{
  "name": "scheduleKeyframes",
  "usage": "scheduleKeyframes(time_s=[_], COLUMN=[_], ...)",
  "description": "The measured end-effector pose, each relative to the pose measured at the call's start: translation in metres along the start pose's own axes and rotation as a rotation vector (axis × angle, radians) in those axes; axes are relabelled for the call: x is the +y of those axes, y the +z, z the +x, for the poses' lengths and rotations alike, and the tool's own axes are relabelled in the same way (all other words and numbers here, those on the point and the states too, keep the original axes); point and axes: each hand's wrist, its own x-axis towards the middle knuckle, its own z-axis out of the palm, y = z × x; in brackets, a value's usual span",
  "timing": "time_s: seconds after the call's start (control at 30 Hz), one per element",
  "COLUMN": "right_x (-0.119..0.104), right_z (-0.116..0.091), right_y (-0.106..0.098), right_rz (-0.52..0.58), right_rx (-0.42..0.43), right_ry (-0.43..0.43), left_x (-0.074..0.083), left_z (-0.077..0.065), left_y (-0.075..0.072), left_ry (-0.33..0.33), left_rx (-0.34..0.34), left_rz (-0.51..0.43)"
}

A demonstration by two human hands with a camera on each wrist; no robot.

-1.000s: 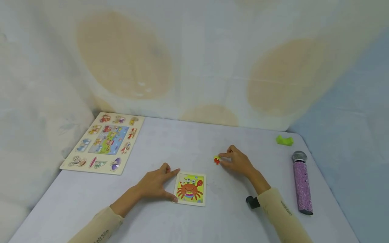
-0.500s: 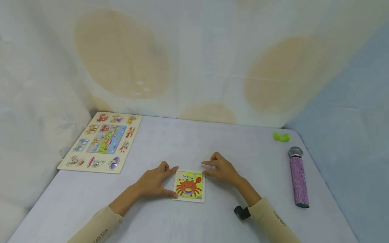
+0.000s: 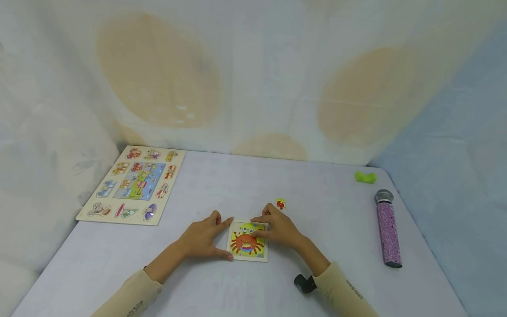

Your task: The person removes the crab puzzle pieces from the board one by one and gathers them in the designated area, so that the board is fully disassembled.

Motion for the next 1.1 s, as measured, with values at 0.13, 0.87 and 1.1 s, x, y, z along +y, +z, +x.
scheduleKeyframes(time_s=[0.13,0.87,1.1], right_x=[-0.0013,-0.0096,-0.0072], right_z=[-0.0004,-0.0018,-0.0019], right_y=[0.0025,0.0028,0.0051], right_rz=[-0.018,-0.203,-0.096], right_rx=[0.002,0.028,0.005], right_ry=[0.002,-0.082,-0.016], left_x=[0.0014,0.005,0.0057], left_z=[-0.0008,-0.002,-0.0017], left_y=[0.0003,-0.0006,-0.0021], left_ry=[0.002,0.015,0.008], left_rx=[0.001,0.016,0.0], left_rz=[0.001,-0.005,-0.012])
